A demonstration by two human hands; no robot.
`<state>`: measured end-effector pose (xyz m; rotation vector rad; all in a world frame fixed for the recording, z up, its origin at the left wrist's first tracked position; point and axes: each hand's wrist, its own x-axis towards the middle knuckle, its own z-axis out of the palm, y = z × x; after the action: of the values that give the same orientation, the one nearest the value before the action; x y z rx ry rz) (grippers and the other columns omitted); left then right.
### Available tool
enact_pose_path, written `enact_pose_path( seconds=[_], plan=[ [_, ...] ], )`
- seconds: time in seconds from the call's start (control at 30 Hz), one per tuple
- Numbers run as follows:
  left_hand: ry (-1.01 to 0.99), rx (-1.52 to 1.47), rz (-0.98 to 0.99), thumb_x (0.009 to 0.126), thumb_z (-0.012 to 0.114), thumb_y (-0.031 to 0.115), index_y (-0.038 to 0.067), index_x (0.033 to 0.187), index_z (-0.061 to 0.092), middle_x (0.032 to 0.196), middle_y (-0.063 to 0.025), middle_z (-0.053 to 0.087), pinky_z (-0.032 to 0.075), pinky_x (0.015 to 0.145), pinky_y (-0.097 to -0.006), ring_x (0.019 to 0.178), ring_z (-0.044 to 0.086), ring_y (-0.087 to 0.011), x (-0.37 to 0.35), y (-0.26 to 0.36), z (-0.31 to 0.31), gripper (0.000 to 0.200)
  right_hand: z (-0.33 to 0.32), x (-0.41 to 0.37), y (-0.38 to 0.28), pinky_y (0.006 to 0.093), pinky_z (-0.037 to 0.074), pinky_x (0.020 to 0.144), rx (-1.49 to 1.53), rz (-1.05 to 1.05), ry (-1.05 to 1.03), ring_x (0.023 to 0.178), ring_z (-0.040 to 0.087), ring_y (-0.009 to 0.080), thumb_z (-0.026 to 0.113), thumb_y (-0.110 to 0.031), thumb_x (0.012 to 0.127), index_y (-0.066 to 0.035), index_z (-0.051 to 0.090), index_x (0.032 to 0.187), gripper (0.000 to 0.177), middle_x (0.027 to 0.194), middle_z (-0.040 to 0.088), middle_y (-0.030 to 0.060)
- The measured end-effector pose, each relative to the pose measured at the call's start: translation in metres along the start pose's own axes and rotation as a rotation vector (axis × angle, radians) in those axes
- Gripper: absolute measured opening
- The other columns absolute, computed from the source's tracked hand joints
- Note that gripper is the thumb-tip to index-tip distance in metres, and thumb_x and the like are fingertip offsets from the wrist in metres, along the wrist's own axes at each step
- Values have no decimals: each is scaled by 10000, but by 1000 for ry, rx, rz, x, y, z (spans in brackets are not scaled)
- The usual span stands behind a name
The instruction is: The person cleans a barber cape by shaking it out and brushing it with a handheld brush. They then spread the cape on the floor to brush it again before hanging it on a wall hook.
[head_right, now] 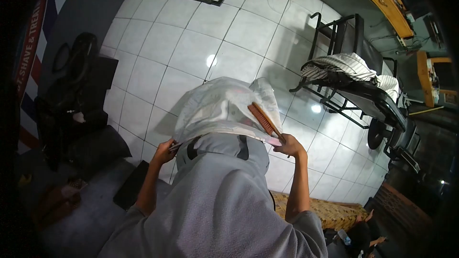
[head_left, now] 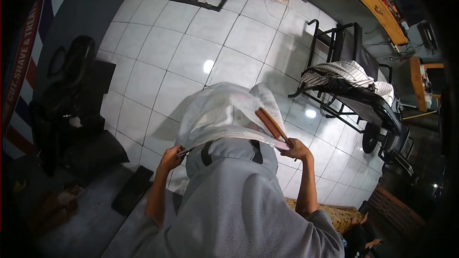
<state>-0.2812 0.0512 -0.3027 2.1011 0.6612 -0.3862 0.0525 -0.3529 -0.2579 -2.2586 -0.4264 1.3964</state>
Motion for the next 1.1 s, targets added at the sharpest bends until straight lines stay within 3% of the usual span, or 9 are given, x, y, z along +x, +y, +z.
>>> enact_pose_path(
  seconds=[0.2,0.33,0.43,0.53,0.63,0.67,0.8,0.97,1.1],
  plan=[
    [607,354,-77,677,563,-70,24,912,569,885,-198,558,430,762,-444,877,537,-383,75,-17,-44,252,-13,72,-5,450,463,633,-318,-180,740,783,597,390,594,-102,700,-49,567,856,167,813,626,188],
    [1011,258,245,689,513,-86,4,952,552,911,-186,525,423,802,-396,865,513,-374,108,82,-139,281,-82,50,-102,364,471,634,-137,-357,1197,679,593,304,559,-9,712,-33,541,859,151,742,585,155],
    [1233,-27,300,730,460,-73,-22,980,523,927,-155,535,414,854,-364,916,522,-319,92,159,-174,263,-114,5,-150,263,437,709,178,-763,1447,722,527,174,529,39,712,4,529,932,223,767,544,80],
    [1484,-407,495,753,428,-59,-39,996,509,973,-138,546,401,895,-355,967,524,-280,89,182,-163,257,-115,-2,-124,261,445,797,360,-995,1561,857,554,158,543,63,718,34,523,945,230,924,589,89],
    [1470,-263,451,759,427,-45,-41,999,512,991,-140,560,414,891,-356,942,548,-275,90,136,-108,255,-82,17,-92,309,477,736,710,-921,1387,821,578,200,595,81,711,31,584,873,170,849,604,95],
    [1333,-164,344,758,431,-39,-38,995,520,979,-148,572,430,874,-358,909,567,-287,86,109,-84,253,-82,22,-65,326,464,691,-148,-891,1339,783,573,243,594,80,688,7,614,831,161,784,581,116],
    [478,39,291,779,462,-11,9,1021,559,916,-222,604,466,770,-414,876,580,-409,50,31,-18,262,2,48,20,392,469,677,-345,-128,562,764,628,339,587,-32,714,-33,650,824,127,772,632,198],
    [541,57,55,783,474,-13,3,1020,554,932,-250,589,448,751,-445,876,553,-450,10,-5,-11,250,13,5,35,374,445,570,-148,23,131,566,540,229,732,-152,658,-12,624,783,217,616,562,146],
    [625,106,111,789,454,-34,-24,1010,550,951,-239,565,441,769,-414,879,540,-428,15,17,-36,241,-9,1,33,315,407,531,-93,-49,315,576,466,138,709,-92,666,0,540,763,215,601,487,78]
  ],
)
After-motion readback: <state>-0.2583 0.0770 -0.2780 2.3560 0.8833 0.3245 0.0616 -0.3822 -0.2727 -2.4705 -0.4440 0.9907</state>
